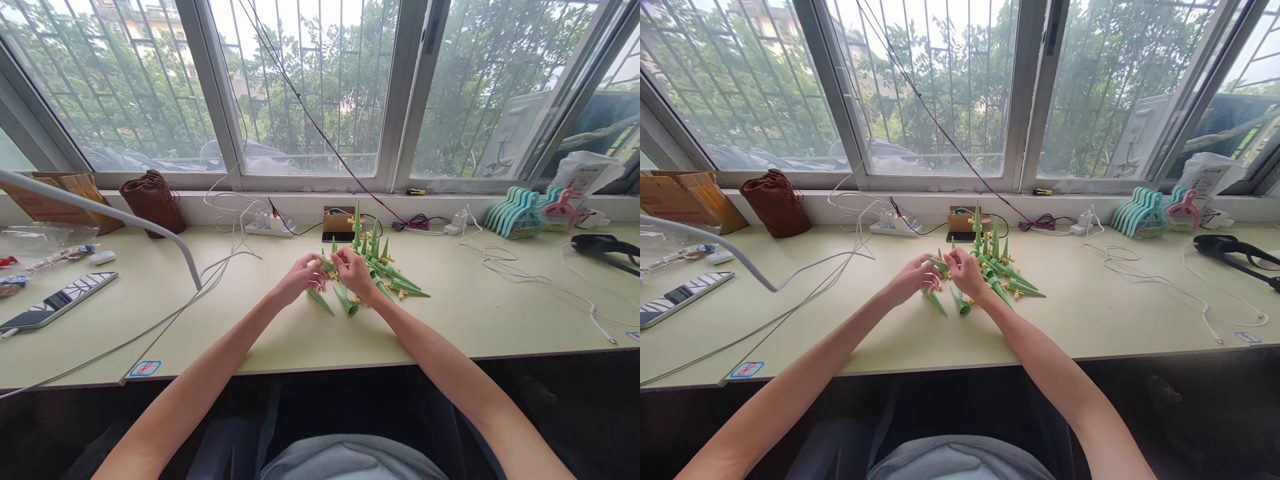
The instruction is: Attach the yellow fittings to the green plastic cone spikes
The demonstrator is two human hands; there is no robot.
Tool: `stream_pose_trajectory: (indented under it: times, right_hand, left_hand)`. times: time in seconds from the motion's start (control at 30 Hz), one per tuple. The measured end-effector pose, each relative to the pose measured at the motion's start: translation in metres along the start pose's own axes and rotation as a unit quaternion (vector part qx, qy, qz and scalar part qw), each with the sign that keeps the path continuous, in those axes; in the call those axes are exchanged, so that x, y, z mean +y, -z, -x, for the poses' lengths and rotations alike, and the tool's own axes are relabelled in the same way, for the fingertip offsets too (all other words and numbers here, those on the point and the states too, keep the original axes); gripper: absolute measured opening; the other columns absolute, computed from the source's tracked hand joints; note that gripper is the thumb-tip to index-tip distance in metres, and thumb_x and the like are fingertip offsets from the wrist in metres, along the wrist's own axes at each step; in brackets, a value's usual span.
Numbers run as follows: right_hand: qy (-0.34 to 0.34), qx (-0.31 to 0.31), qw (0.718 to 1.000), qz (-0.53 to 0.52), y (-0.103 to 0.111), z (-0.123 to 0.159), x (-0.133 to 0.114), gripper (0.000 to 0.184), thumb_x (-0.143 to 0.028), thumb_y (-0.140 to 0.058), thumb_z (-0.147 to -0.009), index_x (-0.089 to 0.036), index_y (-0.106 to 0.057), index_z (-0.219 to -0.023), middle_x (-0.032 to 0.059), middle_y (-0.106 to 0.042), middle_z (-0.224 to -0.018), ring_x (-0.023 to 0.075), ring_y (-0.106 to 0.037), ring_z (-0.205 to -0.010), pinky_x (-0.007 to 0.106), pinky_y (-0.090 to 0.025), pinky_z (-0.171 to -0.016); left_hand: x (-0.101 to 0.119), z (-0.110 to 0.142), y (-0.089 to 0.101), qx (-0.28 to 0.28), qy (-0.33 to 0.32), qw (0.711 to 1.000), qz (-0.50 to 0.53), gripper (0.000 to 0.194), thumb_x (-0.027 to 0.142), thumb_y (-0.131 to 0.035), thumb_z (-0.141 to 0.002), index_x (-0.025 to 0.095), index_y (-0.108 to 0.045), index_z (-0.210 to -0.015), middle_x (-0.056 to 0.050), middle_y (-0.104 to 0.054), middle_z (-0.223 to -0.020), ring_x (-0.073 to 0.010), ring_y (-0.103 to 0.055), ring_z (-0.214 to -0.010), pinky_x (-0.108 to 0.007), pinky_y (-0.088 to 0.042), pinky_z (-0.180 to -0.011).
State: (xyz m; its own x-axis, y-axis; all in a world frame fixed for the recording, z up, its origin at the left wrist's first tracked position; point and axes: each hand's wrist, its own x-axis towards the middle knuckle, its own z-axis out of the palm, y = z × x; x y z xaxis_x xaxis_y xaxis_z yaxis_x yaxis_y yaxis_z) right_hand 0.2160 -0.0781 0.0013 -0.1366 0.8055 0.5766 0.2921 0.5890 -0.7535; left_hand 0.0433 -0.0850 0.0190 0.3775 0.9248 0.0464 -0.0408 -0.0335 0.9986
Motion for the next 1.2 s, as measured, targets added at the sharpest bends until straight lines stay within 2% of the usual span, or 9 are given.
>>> stream_pose_trajectory:
  times: [0.1, 0.27, 0.47, 0.57, 0.87, 1.2]
  right_hand:
    - [0.000, -0.002, 1.000, -0.003, -0.001, 0.000, 0.003, 0.029, -0.047, -0.047, -0.093, -0.022, -0.047, -0.078, -0.0052, -0.041, -0.054, 0.0112, -0.033, -0.048, 0.026, -0.027, -0.049]
    - [-0.017, 0.011, 1.000, 0.009, -0.001, -0.001, 0.002, 0.029, -0.043, -0.046, -0.093, -0.022, -0.044, -0.073, -0.0054, -0.040, -0.051, 0.0116, -0.034, -0.047, 0.026, -0.028, -0.049]
    - [-0.025, 0.013, 0.999, 0.025, -0.001, 0.000, -0.002, 0.028, -0.040, -0.048, -0.091, -0.023, -0.041, -0.070, -0.0064, -0.038, -0.048, 0.0113, -0.033, -0.045, 0.026, -0.028, -0.050]
    - [-0.028, 0.015, 0.999, 0.013, -0.001, 0.000, -0.001, 0.029, -0.041, -0.047, -0.092, -0.023, -0.040, -0.070, -0.0063, -0.039, -0.047, 0.0114, -0.033, -0.044, 0.026, -0.028, -0.049]
    - [-0.040, 0.015, 0.999, -0.003, -0.002, -0.001, 0.001, 0.037, -0.051, -0.047, -0.093, -0.023, -0.043, -0.069, -0.0050, -0.041, -0.046, 0.0120, -0.036, -0.043, 0.027, -0.027, -0.048]
    - [-0.021, 0.011, 0.999, 0.047, -0.003, -0.003, 0.007, 0.048, -0.055, -0.040, -0.096, -0.022, -0.040, -0.061, -0.0017, -0.046, -0.054, 0.0124, -0.039, -0.050, 0.027, -0.030, -0.052]
  left_hand:
    - [0.001, 0.002, -0.002, 0.019, -0.017, 0.999, -0.022, 0.053, 0.052, -0.074, -0.076, 0.019, -0.048, -0.109, -0.003, -0.066, -0.076, -0.0112, -0.059, -0.052, -0.023, -0.045, -0.047]
    - [-0.004, 0.003, -0.005, 0.010, -0.064, 0.994, -0.087, 0.055, 0.052, -0.073, -0.076, 0.020, -0.047, -0.113, 0.001, -0.060, -0.079, -0.0111, -0.061, -0.054, -0.023, -0.047, -0.048]
    - [-0.014, 0.003, -0.006, 0.037, -0.161, 0.960, -0.226, 0.056, 0.046, -0.074, -0.074, 0.025, -0.048, -0.118, 0.001, -0.055, -0.091, -0.0086, -0.060, -0.056, -0.023, -0.050, -0.051]
    - [-0.014, 0.003, -0.007, 0.059, -0.180, 0.948, -0.256, 0.051, 0.045, -0.074, -0.074, 0.024, -0.050, -0.115, 0.000, -0.055, -0.093, -0.0074, -0.058, -0.055, -0.023, -0.050, -0.051]
    - [-0.012, 0.000, -0.012, 0.107, -0.197, 0.946, -0.233, 0.036, 0.047, -0.071, -0.076, 0.020, -0.054, -0.092, 0.001, -0.055, -0.083, -0.0072, -0.054, -0.052, -0.020, -0.046, -0.045]
    - [-0.010, 0.000, -0.012, 0.120, -0.199, 0.951, -0.204, 0.032, 0.047, -0.066, -0.080, 0.019, -0.055, -0.092, 0.000, -0.053, -0.081, -0.0099, -0.058, -0.052, -0.021, -0.045, -0.040]
